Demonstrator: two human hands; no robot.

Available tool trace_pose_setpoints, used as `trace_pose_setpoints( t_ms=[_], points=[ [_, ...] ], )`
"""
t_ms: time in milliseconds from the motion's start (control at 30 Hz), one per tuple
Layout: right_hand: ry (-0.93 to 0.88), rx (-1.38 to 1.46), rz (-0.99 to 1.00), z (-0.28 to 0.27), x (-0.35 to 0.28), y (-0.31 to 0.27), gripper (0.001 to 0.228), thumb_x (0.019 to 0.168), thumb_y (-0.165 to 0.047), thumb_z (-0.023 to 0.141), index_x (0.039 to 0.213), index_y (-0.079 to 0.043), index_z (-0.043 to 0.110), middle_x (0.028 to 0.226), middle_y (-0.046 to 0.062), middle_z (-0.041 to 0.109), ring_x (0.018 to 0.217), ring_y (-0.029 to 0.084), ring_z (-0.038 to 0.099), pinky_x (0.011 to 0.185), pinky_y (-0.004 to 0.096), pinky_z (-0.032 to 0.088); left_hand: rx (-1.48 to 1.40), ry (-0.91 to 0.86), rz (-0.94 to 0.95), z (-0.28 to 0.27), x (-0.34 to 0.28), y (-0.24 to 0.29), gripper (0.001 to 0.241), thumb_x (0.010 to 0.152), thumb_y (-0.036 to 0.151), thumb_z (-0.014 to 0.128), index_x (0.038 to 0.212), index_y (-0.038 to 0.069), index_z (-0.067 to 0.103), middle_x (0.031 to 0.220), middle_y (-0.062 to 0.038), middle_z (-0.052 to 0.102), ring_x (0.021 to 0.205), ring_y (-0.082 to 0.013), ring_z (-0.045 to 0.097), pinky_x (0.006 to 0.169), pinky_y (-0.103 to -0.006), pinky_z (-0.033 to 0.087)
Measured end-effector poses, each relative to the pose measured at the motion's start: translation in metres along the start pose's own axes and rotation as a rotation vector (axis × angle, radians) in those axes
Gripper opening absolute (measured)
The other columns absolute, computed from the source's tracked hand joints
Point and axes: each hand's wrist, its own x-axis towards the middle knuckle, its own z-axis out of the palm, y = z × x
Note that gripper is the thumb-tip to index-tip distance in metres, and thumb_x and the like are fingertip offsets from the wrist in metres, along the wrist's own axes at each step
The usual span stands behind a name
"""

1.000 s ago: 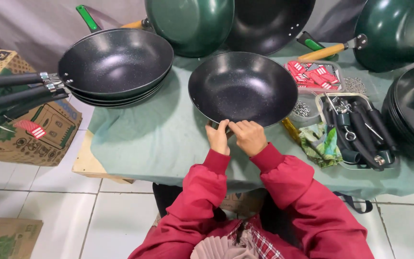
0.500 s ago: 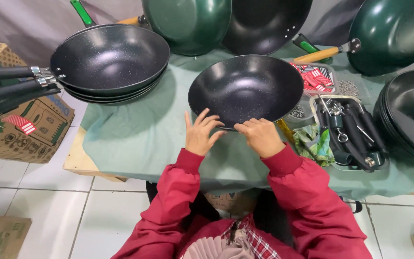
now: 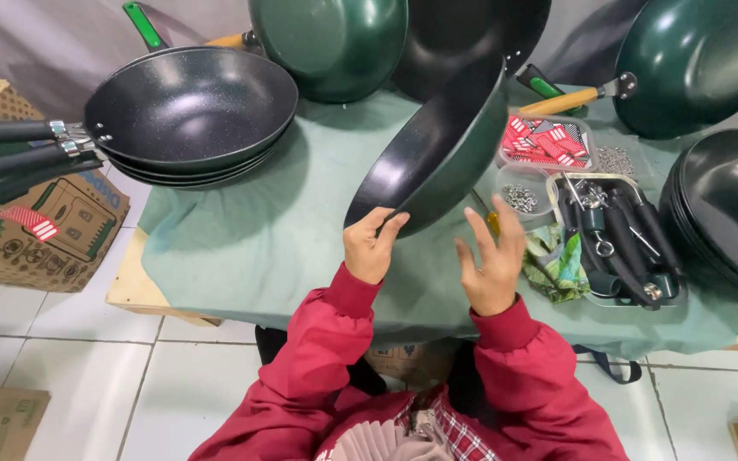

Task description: Attaching a handle bracket to a wok and preparing fasteners for assembly.

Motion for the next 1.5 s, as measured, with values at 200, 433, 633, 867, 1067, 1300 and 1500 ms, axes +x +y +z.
trace_pose_setpoints(
  t_ms=[200,433,633,867,1067,1300,1500],
  points=[
    [-0.288,0.316,0.373,0.035,-0.062,-0.029,0.078,0.089,-0.011,0.078,0.157,-0.005,0.041,0.153,0.033,0.040,0.139,0.053,0.043,0.112,0.062,0.039,-0.163,0.171,-0.175,-0.003,-0.001,0.029,0.027,0.100,0.020,0.070,0.076,0.010,0.071,0.056,-0.002,0.060,0.057,-0.0047,0.050,0.056,-0.0253,0.052],
    [-0.268,0.319,0.384,0.051,-0.083,-0.031,0.102,0.082,-0.010,0.085,0.162,0.001,0.022,0.159,0.041,0.020,0.144,0.059,0.029,0.115,0.065,0.032,-0.718,0.442,-0.465,-0.005,0.000,-0.028,0.029,0.105,0.023,0.062,0.079,0.010,0.062,0.071,-0.011,0.074,0.062,-0.0128,0.071,0.063,-0.0270,0.060],
    [-0.265,0.207,0.332,0.059,-0.100,-0.003,0.092,0.086,-0.009,0.080,0.164,-0.009,0.030,0.166,0.029,0.018,0.150,0.048,0.029,0.119,0.056,0.032,-0.904,0.574,-0.582,-0.008,-0.001,0.016,0.022,0.105,0.024,0.061,0.087,0.011,0.060,0.093,-0.016,0.078,0.085,-0.0194,0.076,0.083,-0.0365,0.063],
    [-0.321,0.055,0.231,0.062,-0.088,0.022,0.075,0.094,0.000,0.059,0.163,-0.019,0.037,0.168,0.022,0.023,0.152,0.044,0.028,0.120,0.053,0.031,-0.954,0.574,-0.791,-0.013,-0.018,-0.008,0.025,0.106,0.038,0.055,0.115,0.016,0.064,0.119,-0.013,0.074,0.108,-0.0265,0.072,0.096,-0.0440,0.060],
    [-0.319,-0.043,0.173,0.072,-0.076,0.058,0.075,0.093,0.003,0.048,0.163,-0.022,0.039,0.166,0.021,0.031,0.149,0.043,0.036,0.117,0.048,0.038,-0.892,0.339,-0.941,-0.006,-0.020,-0.017,0.021,0.106,0.040,0.049,0.117,0.023,0.054,0.112,-0.017,0.075,0.095,-0.0355,0.075,0.083,-0.0475,0.065],
    [-0.350,-0.160,0.163,0.079,-0.060,0.084,0.080,0.092,0.004,0.045,0.165,-0.027,0.036,0.165,0.019,0.035,0.147,0.039,0.041,0.108,0.047,0.044,-0.988,0.165,-0.904,0.017,-0.031,-0.073,0.025,0.106,0.013,0.046,0.129,0.023,0.041,0.115,-0.022,0.072,0.096,-0.0449,0.073,0.089,-0.0599,0.060],
    [-0.334,-0.137,0.167,0.083,-0.045,0.098,0.080,0.092,0.004,0.045,0.165,-0.027,0.037,0.165,0.019,0.037,0.146,0.039,0.042,0.108,0.047,0.044,-1.065,0.232,-0.848,0.035,-0.016,-0.050,0.023,0.106,0.016,0.053,0.128,0.011,0.049,0.115,-0.021,0.072,0.098,-0.0400,0.074,0.093,-0.0559,0.061]
  ],
)
